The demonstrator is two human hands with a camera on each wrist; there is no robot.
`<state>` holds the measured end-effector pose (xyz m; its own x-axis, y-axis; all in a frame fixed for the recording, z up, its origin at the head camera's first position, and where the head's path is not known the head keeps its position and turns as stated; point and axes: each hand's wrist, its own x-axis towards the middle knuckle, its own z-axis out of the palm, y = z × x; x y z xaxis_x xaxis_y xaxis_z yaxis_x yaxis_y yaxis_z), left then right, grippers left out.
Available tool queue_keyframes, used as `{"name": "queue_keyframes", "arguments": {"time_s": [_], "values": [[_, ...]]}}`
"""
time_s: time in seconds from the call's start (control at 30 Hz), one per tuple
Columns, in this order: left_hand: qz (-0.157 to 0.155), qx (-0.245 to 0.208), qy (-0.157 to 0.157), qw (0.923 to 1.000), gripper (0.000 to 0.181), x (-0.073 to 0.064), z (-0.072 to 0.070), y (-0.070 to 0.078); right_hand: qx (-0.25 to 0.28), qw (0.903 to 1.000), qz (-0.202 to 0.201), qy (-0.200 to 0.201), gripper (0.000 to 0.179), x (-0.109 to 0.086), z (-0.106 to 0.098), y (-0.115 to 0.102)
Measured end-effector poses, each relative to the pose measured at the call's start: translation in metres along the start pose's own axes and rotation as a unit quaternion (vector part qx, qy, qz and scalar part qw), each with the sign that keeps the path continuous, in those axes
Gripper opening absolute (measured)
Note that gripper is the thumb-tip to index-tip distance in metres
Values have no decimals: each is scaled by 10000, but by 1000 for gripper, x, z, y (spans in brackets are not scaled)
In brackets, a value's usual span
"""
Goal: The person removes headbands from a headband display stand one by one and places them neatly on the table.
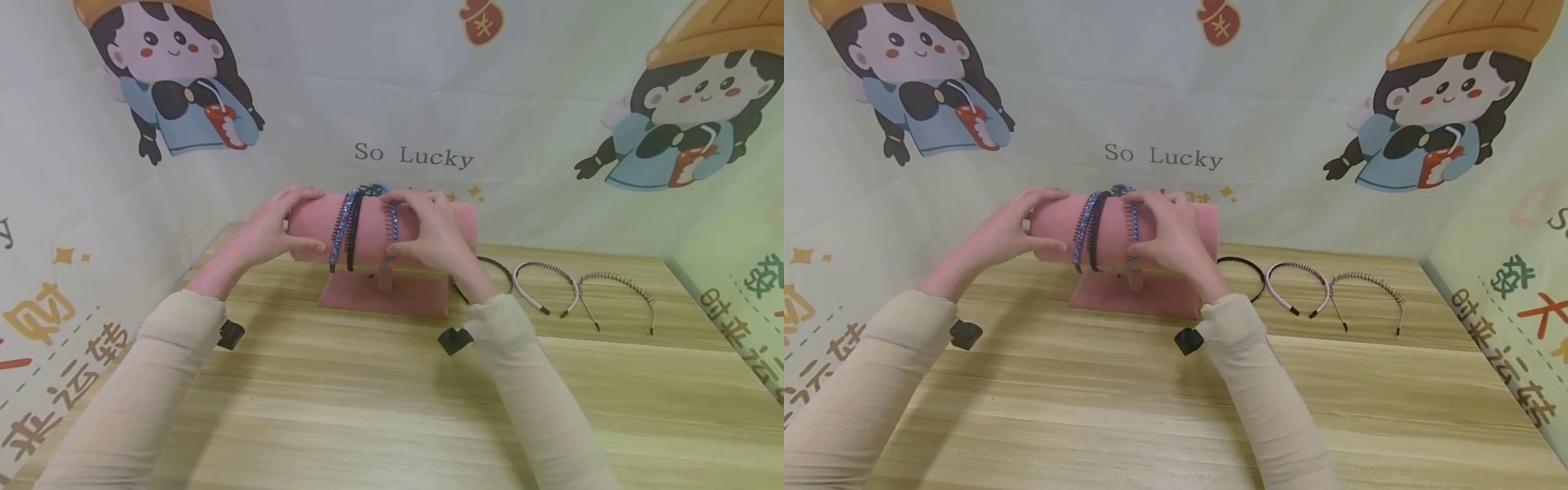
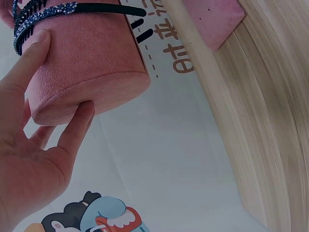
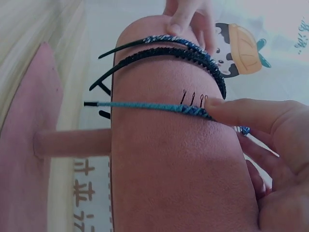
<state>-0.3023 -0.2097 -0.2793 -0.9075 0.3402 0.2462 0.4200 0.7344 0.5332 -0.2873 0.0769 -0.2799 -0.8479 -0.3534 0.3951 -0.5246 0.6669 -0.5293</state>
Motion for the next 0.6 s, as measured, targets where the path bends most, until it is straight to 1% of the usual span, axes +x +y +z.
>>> {"name": "queue_keyframes", "arguments": {"time_s": [0.13,0.37,0.6], "values": [[2,-11,-13,10000,83,0,0,0,213,9998,-20,31,71,-1,1,2],[-14,-10,-37,10000,83,-1,1,1,638,9979,118,-11,69,-2,0,2],[22,-32,-13,10000,82,0,1,0,858,9963,96,-15,70,-2,-3,3]]}}
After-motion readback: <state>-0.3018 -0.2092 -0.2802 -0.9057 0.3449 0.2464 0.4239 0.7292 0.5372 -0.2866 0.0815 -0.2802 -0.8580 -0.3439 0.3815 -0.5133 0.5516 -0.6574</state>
